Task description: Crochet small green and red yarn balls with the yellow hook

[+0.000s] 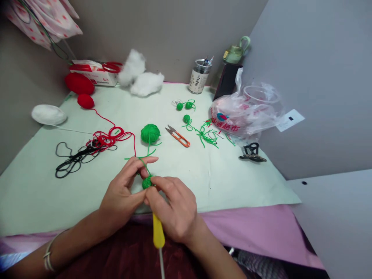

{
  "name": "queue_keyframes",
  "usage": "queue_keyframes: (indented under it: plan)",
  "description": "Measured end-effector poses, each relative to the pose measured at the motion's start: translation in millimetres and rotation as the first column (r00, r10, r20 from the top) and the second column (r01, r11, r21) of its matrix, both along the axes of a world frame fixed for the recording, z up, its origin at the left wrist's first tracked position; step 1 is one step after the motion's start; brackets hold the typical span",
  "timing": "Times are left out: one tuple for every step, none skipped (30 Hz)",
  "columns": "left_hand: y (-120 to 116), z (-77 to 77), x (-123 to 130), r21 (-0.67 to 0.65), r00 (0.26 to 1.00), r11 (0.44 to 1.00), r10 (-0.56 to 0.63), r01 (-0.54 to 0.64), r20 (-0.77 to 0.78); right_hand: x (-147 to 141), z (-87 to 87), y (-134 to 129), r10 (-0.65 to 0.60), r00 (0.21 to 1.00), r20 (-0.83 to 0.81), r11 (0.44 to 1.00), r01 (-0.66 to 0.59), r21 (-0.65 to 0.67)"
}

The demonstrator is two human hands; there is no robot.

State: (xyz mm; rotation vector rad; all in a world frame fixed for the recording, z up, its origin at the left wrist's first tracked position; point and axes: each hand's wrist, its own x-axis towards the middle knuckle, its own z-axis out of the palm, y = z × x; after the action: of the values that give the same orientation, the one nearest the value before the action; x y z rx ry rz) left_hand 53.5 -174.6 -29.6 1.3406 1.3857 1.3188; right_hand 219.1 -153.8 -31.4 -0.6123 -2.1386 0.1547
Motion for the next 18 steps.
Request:
queue_keyframes:
  plan:
    - [-1,-0.5,1,-0.002,1.000,1.000,0.008,-0.008,0.005,-1,0.1,0,-0.014,1.000,0.014,0.999,0.014,0.038]
    - [-2,-0.9,1,-0.001,1.000,1.000,0.015,-0.015,0.016,-2,0.3,-1,-0.025,0.999,0.021,0.998,0.024,0.062]
    - [-3,-1.2,1,0.000,0.999,1.000,0.019,-0.019,0.029,-2,0.5,-2,-0.032,0.999,0.026,0.997,0.030,0.075]
    - [-5,-1.1,1,-0.001,0.999,1.000,0.020,-0.020,0.043,-1,0.6,-2,-0.039,0.999,0.029,0.996,0.037,0.081]
    - [-6,-0.7,-1,-0.005,0.998,1.000,0.014,-0.013,0.058,0,0.5,-3,-0.046,0.999,0.029,0.996,0.043,0.079]
    - [-7,0.1,-2,-0.012,0.997,1.000,0.000,0.001,0.074,2,0.3,-3,-0.050,0.998,0.025,0.996,0.048,0.074]
    - [-8,1.4,-4,-0.023,0.995,0.999,-0.021,0.023,0.096,4,0.0,-3,-0.049,0.999,0.022,0.997,0.047,0.060]
    - [-9,3.0,-6,-0.038,0.991,0.998,-0.047,0.052,0.125,6,-0.5,-4,-0.041,0.999,0.008,0.998,0.041,0.042]
    - [-10,4.8,-8,-0.055,0.984,0.995,-0.073,0.083,0.161,9,-1.1,-3,-0.029,0.999,-0.013,0.999,0.029,0.017]
    - [-11,6.6,-9,-0.068,0.975,0.991,-0.097,0.112,0.201,10,-1.7,-3,-0.011,0.999,-0.041,1.000,0.010,-0.009]
    - [-11,8.2,-11,-0.082,0.964,0.987,-0.113,0.137,0.242,11,-2.4,-3,0.011,0.997,-0.073,0.999,-0.014,-0.030]
    - [-11,9.4,-11,-0.095,0.953,0.984,-0.122,0.153,0.279,12,-3.2,-3,0.032,0.995,-0.098,0.998,-0.037,-0.050]
    - [-11,10.1,-12,-0.106,0.943,0.981,-0.124,0.164,0.308,12,-4.3,-3,0.047,0.992,-0.118,0.997,-0.055,-0.063]
    - [-10,10.4,-12,-0.117,0.936,0.978,-0.125,0.171,0.329,12,-5.8,-2,0.055,0.990,-0.132,0.995,-0.065,-0.069]
    - [-10,10.3,-12,-0.128,0.933,0.976,-0.121,0.174,0.340,12,-7.6,-2,0.060,0.988,-0.144,0.995,-0.071,-0.072]
    - [-9,9.8,-12,-0.139,0.932,0.975,-0.114,0.171,0.344,12,-9.7,-2,0.063,0.984,-0.164,0.995,-0.075,-0.069]
    - [-9,9.1,-12,-0.149,0.934,0.975,-0.105,0.164,0.343,11,-12.0,-2,0.064,0.981,-0.183,0.995,-0.077,-0.065]
    - [-8,8.3,-11,-0.155,0.937,0.976,-0.092,0.152,0.338,11,-14.1,-2,0.066,0.978,-0.200,0.995,-0.079,-0.058]
